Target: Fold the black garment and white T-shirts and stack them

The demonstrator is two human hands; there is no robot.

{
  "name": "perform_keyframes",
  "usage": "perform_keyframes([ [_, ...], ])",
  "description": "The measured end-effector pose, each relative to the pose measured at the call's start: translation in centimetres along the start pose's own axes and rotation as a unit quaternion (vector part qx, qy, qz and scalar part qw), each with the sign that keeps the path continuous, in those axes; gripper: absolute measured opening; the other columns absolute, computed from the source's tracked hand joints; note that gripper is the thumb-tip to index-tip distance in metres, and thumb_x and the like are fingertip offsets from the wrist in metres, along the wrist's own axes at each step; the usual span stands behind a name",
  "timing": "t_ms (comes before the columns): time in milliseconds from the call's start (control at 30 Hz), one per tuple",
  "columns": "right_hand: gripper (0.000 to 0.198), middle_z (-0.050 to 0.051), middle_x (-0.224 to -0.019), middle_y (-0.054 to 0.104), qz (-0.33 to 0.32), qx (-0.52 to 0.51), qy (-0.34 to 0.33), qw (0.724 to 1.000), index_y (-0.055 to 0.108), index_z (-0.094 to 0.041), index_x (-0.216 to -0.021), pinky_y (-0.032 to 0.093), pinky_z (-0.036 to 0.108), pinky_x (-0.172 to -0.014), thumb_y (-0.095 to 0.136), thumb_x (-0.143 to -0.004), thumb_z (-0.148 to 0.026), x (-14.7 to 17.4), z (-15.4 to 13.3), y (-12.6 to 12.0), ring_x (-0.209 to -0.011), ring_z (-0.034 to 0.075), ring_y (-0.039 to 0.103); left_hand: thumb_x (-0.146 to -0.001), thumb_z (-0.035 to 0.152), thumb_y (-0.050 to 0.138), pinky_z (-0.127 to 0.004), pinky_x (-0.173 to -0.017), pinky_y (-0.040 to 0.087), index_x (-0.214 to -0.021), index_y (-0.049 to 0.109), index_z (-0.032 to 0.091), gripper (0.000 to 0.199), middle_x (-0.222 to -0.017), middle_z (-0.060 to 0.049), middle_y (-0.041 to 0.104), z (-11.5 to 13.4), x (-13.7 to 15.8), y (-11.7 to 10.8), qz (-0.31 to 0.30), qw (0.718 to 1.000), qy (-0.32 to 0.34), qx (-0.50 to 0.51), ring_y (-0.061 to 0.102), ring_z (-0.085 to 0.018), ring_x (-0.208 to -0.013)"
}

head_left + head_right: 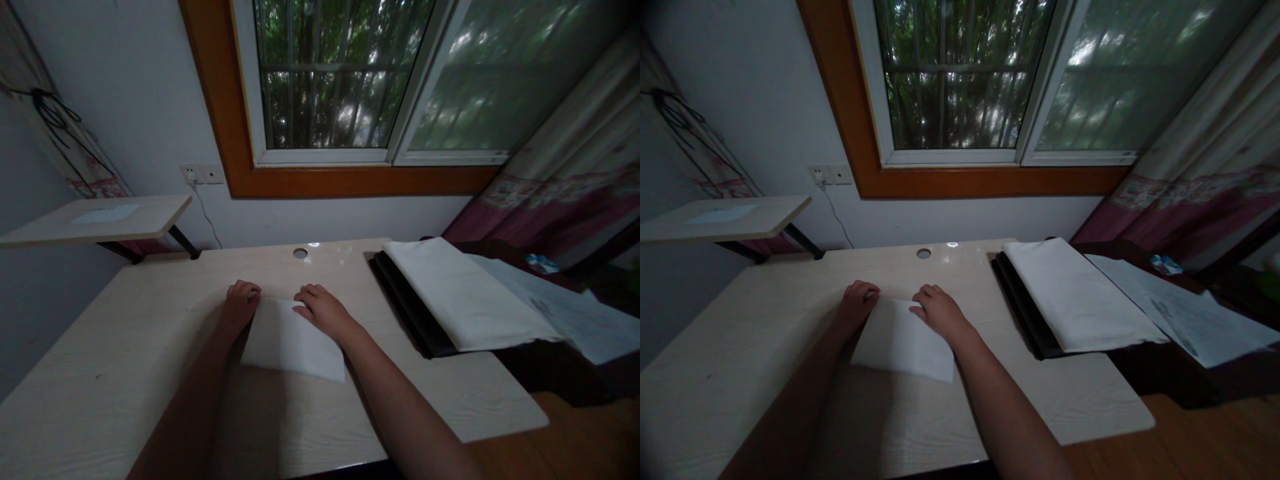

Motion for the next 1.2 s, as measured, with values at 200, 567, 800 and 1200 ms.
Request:
perform_keyframes([
  [200,0.026,0.009,-0.110,0.065,-0.007,0.017,0.056,0.998,0.068,-0.019,-0.110,0.044,0.032,-0.095,0.059,-0.100,-0.042,0.0,1.1,-0.1,-0.107,0.021,0.059,-0.088,0.026,0.054,-0.044,-0.102,0.047,-0.093,0.068,0.023,0.014,-0.101,-0.006,0.065,0.0,0.0,-0.7,0.023,0.999,-0.026,0.036,0.061,-0.025,-0.103],
  [567,0.026,0.015,-0.109,0.067,0.023,0.069,0.233,0.970,0.067,-0.016,-0.111,0.045,0.033,-0.088,0.057,-0.100,-0.037,1.4,4.8,-1.9,-0.101,0.026,0.064,-0.090,0.028,0.051,-0.037,-0.085,0.053,-0.098,0.065,0.021,0.017,-0.102,-0.006,0.062,0.2,0.1,-1.9,0.072,0.992,-0.072,0.080,0.059,-0.017,-0.075],
  [800,0.029,0.015,-0.104,0.072,0.014,0.075,0.294,0.953,0.068,-0.016,-0.108,0.045,0.032,-0.080,0.055,-0.098,-0.039,1.7,5.7,-2.1,-0.093,0.026,0.068,-0.093,0.033,0.050,-0.041,-0.091,0.048,-0.105,0.065,0.021,0.022,-0.086,-0.005,0.067,1.3,0.3,-2.1,0.054,0.997,-0.052,0.002,0.060,-0.025,-0.088],
  [1200,0.031,0.012,-0.097,0.076,-0.053,0.087,0.198,0.975,0.069,-0.019,-0.101,0.042,0.030,-0.072,0.053,-0.098,-0.045,1.1,3.6,-1.4,-0.087,0.024,0.070,-0.094,0.040,0.054,-0.040,-0.088,0.049,-0.124,0.061,0.023,0.036,-0.085,-0.005,0.073,2.1,0.3,-0.8,-0.025,0.997,-0.064,0.037,0.065,-0.027,-0.093],
])
Point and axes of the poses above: each hand's wrist, its own x-axis away from the middle knuckle, its own y-axis out of the palm, z = x × y, the point moved 7 cm from there along -x, towards the middle knuckle
